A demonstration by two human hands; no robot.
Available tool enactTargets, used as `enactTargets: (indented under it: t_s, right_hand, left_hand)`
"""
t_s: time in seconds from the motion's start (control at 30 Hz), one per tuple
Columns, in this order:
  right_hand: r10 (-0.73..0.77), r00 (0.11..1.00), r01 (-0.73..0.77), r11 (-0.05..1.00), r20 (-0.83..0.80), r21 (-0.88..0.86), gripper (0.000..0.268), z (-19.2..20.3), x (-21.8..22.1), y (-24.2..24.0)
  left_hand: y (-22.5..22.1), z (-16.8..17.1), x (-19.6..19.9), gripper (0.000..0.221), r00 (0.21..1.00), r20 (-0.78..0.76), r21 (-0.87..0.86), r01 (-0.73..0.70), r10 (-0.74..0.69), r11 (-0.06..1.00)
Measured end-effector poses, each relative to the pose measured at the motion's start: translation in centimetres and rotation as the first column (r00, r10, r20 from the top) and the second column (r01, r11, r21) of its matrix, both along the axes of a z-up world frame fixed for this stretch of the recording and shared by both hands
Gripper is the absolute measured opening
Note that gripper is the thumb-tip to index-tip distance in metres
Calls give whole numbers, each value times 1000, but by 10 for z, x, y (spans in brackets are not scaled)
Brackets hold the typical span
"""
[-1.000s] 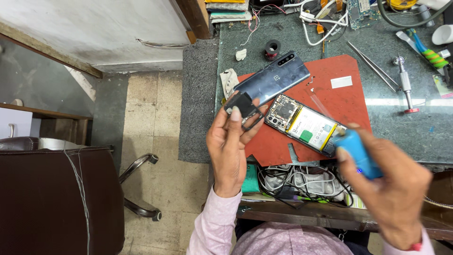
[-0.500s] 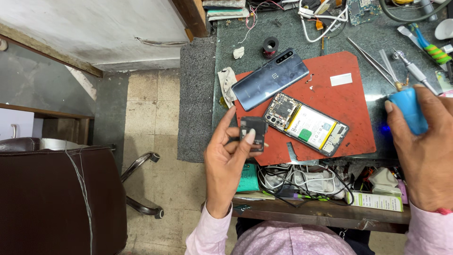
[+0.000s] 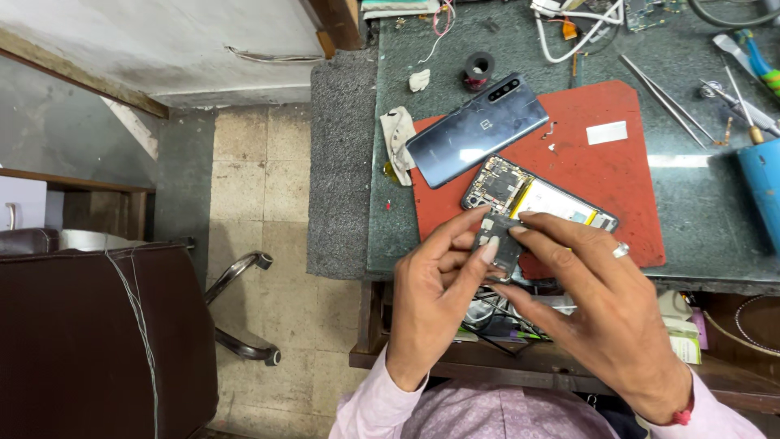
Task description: The person uses a heat gun to warm the back of a disassembled smartphone, then uses a screwdriver to remove and reinsert screws on the internal frame. They reassemble the phone and test the touchscreen by drawing a pattern on the lock screen.
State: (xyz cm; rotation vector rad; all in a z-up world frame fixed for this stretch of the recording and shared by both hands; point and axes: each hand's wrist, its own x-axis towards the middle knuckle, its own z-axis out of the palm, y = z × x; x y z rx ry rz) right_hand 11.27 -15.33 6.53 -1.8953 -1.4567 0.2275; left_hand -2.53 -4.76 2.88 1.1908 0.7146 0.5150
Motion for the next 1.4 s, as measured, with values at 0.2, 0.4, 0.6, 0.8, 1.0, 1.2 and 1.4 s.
enactTargets:
  t_s: [0.2,0.4,0.6,0.8,1.0,1.2,1.4]
  right_hand:
    - [-89,988,87,996,124,18,51,4,12,12]
    - [-82,987,90,994,138,-54,44,-1,22,32]
    - [-69,992,78,994,109,-76,43,-13,22,40]
    - [-40,989,49,997,143,-62,41,-14,23,43]
    - [-39,985,54,995,169,-86,39,-10,22,46]
    - [-21,976,44,994,217,-99,40,-10,25,45]
    - [34,964,22,978,264,-205,55,-10,32,44]
  left_hand:
    - [11,1,-3,39,992,-55,324,-89,113,942]
    - [27,0,-13,54,935,-161,826,-47,316,562]
    - [30,-13,-14,45,888,-307,899,153,341,411]
    - [28,-23,-19,38,914,-350,897,264,205,355]
    - [30,-23,-20,44,921,-369,895,316,123,315]
    - [33,-23,-20,47,919,-375,903,333,118,272]
    - [35,-22,-20,43,923,-374,903,339,93,265]
